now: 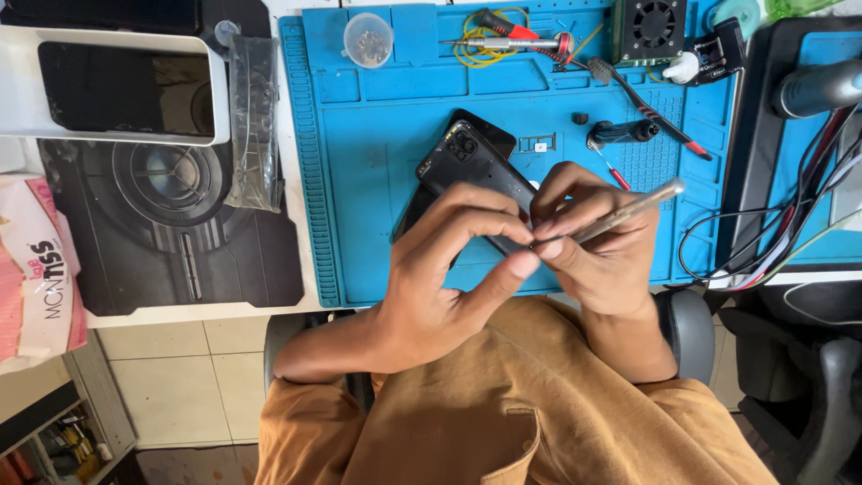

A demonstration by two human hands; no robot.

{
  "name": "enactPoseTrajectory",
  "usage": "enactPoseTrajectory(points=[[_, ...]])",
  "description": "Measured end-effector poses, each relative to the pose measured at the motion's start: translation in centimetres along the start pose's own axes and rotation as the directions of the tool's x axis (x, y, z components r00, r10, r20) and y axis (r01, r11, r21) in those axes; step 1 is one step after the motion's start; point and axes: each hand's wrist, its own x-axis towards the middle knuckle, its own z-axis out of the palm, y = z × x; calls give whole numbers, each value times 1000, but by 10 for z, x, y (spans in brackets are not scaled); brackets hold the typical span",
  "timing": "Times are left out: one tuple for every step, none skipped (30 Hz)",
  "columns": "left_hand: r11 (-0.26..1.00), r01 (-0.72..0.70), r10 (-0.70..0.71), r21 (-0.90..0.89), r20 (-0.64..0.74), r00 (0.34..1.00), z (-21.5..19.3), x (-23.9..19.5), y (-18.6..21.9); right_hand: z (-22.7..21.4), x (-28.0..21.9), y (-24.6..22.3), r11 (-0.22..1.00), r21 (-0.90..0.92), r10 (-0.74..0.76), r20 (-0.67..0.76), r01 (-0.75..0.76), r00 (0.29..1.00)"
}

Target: The person holds a black smartphone and uses a metal prying tool to separate the screen from the frame. They then use a screwdriver to remove screws from the back of the device and a UV flashlight to cure adhesive on a small component.

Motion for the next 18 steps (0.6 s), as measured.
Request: enactPoseTrajectory(points=[[999, -39, 39, 25, -21, 999, 1, 0, -1, 3, -1, 3, 997, 75, 23, -41, -19, 999], [997, -59, 61, 38, -41, 997, 1, 1, -2, 6, -3, 5, 988, 151, 49, -81, -36, 996], [995, -80, 83, 52, -61, 995, 2, 1, -3, 9, -5, 8, 983, 180, 38, -68, -25, 997], [994, -95, 99, 56, -72, 992, 2, 2, -4, 11, -7, 10, 978, 210, 27, -56, -15, 998], [992, -110, 115, 60, -84, 990, 2, 2, -6, 12, -8, 11, 974, 228, 29, -54, -16, 998], [991, -120, 124, 52, -86, 989, 1, 2, -7, 13, -10, 12, 969, 245, 31, -52, -17, 998], [991, -129, 132, 44, -89, 987, 0, 2, -8, 13, -12, 12, 968, 250, 47, -61, -31, 997], [991, -129, 132, 38, -85, 988, 0, 2, -9, 13, -13, 12, 965, 257, 64, -70, -44, 996], [991, -130, 132, 32, -80, 988, 0, 3, -9, 12, -14, 11, 961, 269, 87, -68, -66, 994], [991, -132, 134, 25, -75, 988, 0, 3, -9, 11, -14, 10, 956, 280, 109, -66, -87, 992], [990, -139, 140, 17, -64, 988, -1, 4, -10, 9, -14, 9, 951, 290, 131, -63, -107, 989], [989, -146, 146, 8, -53, 988, -2, 5, -11, 8, -14, 8, 954, 282, 117, -41, -101, 992], [988, -152, 152, -1, -42, 987, -2, 5, -11, 7, -15, 8, 957, 273, 103, -19, -94, 994], [989, -146, 145, -28, -41, 989, -3, 5, -10, 7, -15, 7, 951, 289, 136, -58, -114, 989], [989, -139, 137, -56, -40, 990, -3, 5, -10, 6, -15, 6, 943, 306, 168, -96, -131, 981], [988, -132, 129, -83, -39, 991, -2, 5, -10, 6, -16, 5, 921, 350, 249, -192, -170, 949], [982, -143, 138, -124, -48, 989, -1, 5, -11, 5, -17, 3, 918, 356, 266, -234, -172, 935], [974, -153, 146, -165, -58, 988, 0, 5, -11, 5, -18, 2, 916, 363, 283, -276, -173, 918]])
